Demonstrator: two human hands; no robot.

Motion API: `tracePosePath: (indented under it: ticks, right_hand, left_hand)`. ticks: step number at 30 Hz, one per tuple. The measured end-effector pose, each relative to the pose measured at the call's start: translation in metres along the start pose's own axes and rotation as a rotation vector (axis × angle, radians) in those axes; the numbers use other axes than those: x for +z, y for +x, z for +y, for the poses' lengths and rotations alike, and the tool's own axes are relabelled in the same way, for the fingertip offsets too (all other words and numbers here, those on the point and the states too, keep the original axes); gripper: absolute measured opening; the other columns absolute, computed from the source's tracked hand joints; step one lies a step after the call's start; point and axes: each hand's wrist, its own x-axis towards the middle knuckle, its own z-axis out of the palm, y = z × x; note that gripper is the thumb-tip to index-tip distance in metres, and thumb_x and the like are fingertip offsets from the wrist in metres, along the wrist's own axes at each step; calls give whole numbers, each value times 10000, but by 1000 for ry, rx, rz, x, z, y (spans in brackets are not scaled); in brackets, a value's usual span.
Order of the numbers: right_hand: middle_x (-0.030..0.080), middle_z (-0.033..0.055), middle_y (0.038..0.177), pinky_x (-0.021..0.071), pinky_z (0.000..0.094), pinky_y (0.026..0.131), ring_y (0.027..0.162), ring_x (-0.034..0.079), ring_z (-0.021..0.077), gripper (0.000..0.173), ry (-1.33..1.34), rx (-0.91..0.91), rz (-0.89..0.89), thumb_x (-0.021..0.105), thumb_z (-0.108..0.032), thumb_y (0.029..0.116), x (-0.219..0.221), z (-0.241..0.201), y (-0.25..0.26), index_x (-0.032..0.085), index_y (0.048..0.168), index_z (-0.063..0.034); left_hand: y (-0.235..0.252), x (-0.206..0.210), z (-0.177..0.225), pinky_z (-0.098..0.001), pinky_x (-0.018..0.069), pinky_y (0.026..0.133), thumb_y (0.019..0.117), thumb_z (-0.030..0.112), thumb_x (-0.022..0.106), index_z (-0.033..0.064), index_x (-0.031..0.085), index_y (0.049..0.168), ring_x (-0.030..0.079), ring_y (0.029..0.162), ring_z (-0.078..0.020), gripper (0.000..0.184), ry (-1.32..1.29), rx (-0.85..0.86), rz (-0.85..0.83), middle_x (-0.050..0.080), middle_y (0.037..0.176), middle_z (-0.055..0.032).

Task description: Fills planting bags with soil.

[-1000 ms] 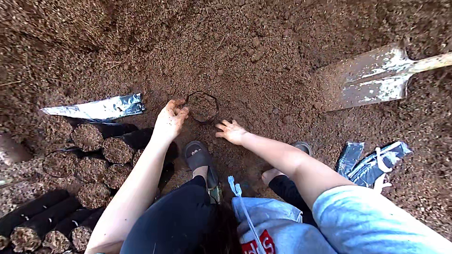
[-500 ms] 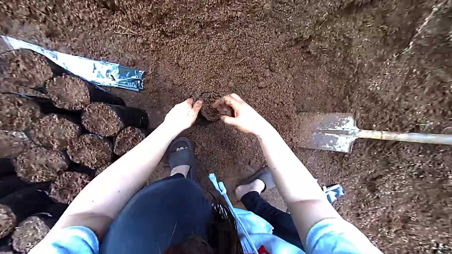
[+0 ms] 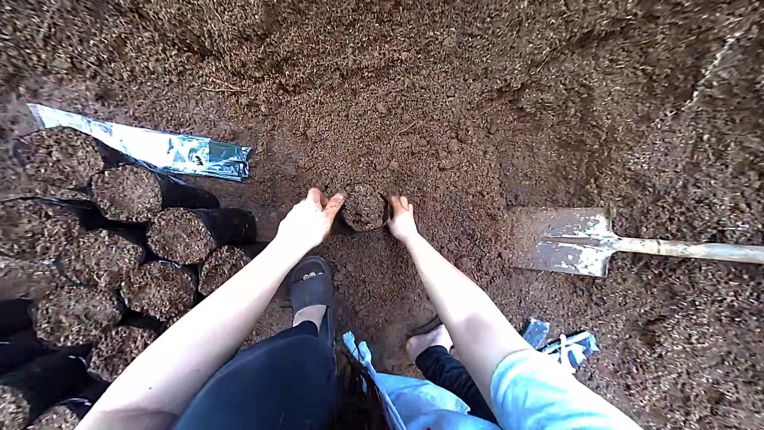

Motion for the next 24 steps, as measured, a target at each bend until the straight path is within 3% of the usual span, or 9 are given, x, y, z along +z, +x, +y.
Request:
tracePosePath:
  ticks: [2,3,5,8,11,15,17,20,24]
  right_hand:
    - [563,227,1385,478,543,1055,1248,575,358,462,287,121,-94,688,-40,935,-7,-2,-9,586,1383,2]
    - [628,181,1278,545,456,943,1095,644,270,407,502,225,-112,653,-25,956,-13,0,-15,580,1355,-3]
    - [614,69,1034,554,322,700,803,608,144,246,1071,314,-103,533,-19,1001,-25,1,-26,543,1243,-59]
    - [623,31,1102,560,348,782,935,635,148,244,1516,256,-44,416,-255,1060,-61,-27,-52,529,1246,-144]
    - [656,-4,1005,586,304,774,876,668,119,303,1567,118,33,367,-406,1101,-85,-67,-76,560,1157,-179]
    - [640,108,1314,514,352,1038,1189,624,152,424,965,-237,108,303,-225,1108,-87,-101,-94,545,1373,1]
    - [491,96,1556,282,473,1242,1475,406,202,511,350,-468,209,304,-307,1098,-76,-93,-97,512,1489,-51]
    - [281,87,1689,85,721,1218,1578,196,301,618,-199,-631,239,236,-451,1093,-43,-74,-95,362,1605,-128]
    - [295,45,1687,116,643,1242,1572,228,246,568,-339,-638,185,367,-412,1094,-26,-69,-96,394,1591,-139]
  left_hand:
    - [4,8,7,-607,461,1072,1008,591,529,21,445,1488,517,1364,-404,750,148,276,157,472,1509,-237]
    - [9,14,10,-585,333,1197,961,601,580,38,381,1565,369,1495,-398,850,213,461,162,345,1628,-232]
    - [19,32,13,-604,155,1267,942,563,668,105,419,1578,214,1570,-399,822,328,785,80,291,1673,-204]
    - [37,58,-2,-609,206,1256,1018,293,604,78,722,1209,388,1501,-369,311,301,1137,114,596,1463,-123]
    - [19,39,-7,-591,234,1247,1013,399,543,56,684,1262,391,1493,-360,447,73,928,220,570,1484,-139]
    - [-6,8,-12,-671,490,939,1078,502,439,0,589,1283,601,1184,-472,563,129,242,135,609,1243,-271]
    - [-7,8,-14,-731,481,899,1079,597,352,6,576,1303,647,1122,-495,671,115,15,-96,659,1172,-294]
    - [3,25,-19,-671,482,915,1115,530,290,-40,603,1220,662,1017,-435,659,4,39,-245,667,1055,-264]
    - [-3,28,-2,-638,484,854,1137,269,359,-54,603,1079,651,971,-432,409,103,112,-196,634,972,-266]
